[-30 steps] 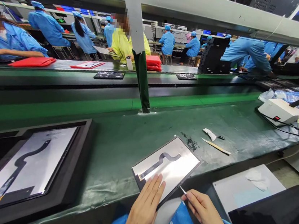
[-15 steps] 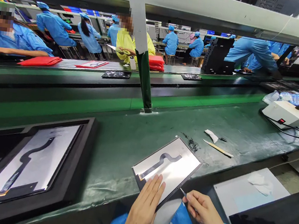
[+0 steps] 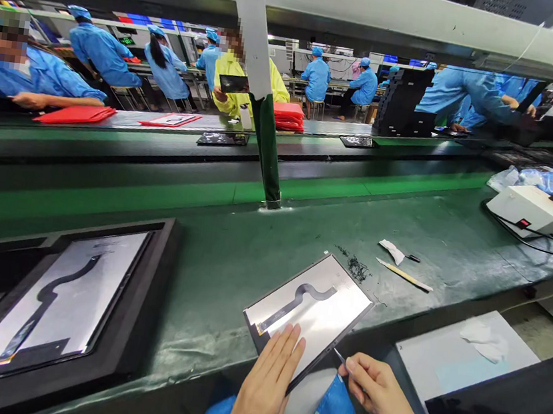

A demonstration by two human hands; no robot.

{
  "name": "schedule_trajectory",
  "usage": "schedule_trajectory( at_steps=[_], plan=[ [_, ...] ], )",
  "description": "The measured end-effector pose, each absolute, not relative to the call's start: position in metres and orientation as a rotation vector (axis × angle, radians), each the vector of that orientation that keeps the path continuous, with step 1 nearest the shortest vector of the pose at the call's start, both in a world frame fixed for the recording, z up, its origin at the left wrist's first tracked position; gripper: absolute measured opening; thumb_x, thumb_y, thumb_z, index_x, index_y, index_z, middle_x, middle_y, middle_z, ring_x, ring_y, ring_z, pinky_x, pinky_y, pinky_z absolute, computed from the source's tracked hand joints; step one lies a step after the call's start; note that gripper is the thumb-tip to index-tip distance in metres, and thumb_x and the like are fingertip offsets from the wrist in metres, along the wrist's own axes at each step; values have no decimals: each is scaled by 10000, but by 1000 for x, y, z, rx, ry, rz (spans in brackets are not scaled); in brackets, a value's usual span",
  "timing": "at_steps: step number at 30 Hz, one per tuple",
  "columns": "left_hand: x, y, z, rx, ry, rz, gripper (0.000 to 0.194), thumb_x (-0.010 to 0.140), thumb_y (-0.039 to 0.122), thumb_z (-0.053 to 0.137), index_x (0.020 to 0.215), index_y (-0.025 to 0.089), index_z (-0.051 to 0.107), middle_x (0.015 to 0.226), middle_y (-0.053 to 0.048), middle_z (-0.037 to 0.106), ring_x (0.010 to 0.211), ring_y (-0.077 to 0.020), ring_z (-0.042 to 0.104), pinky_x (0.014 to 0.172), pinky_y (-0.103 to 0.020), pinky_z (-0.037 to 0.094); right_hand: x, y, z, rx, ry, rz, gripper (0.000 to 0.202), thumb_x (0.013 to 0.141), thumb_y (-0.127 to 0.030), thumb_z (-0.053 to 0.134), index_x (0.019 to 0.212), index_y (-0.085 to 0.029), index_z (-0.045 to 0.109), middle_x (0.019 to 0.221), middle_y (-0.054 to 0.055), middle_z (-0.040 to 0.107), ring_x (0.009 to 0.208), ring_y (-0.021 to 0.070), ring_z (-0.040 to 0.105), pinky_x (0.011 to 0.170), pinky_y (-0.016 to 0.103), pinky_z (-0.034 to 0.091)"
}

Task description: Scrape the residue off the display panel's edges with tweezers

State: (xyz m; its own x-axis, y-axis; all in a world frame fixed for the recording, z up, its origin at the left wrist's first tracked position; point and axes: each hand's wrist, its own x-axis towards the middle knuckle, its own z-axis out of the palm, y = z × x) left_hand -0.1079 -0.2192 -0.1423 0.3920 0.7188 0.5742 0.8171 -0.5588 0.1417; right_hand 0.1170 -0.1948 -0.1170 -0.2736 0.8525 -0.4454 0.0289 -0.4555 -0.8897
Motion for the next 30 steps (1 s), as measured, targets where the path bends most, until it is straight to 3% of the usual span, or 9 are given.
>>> schedule_trajectory(
  at_steps=[13, 23, 30],
  plan=[
    [-107, -218, -148, -2484, -1396, -933, 925, 653, -107, 320, 1545, 130, 253, 1497, -117, 469, 1412, -241, 397, 1104, -434, 438, 118, -193, -109, -1392, -1117, 1763, 670, 664, -826, 616, 745, -161, 622, 441, -98, 346, 410, 56, 189, 427, 241, 110],
    [-113, -220, -133, -2574, -1372, -762, 959, 640, -96, 341, 1561, 106, 167, 1519, -134, 423, 1422, -250, 372, 1092, -432, 452, 122, -188, -96, -1415, -1138, 1759, 673, 642, -838, 618, 745, -173, 614, 434, -105, 331, 386, 49, 188, 401, 232, 100],
    [-108, -218, -141, -2489, -1374, -936, 960, 627, -101, 323, 1555, 118, 209, 1512, -115, 439, 1417, -237, 385, 1096, -431, 448, 127, -186, -91, -1461, -1136, 1713, 694, 622, -853, 621, 743, -169, 624, 439, -101, 332, 391, 47, 181, 398, 231, 85]
  ],
)
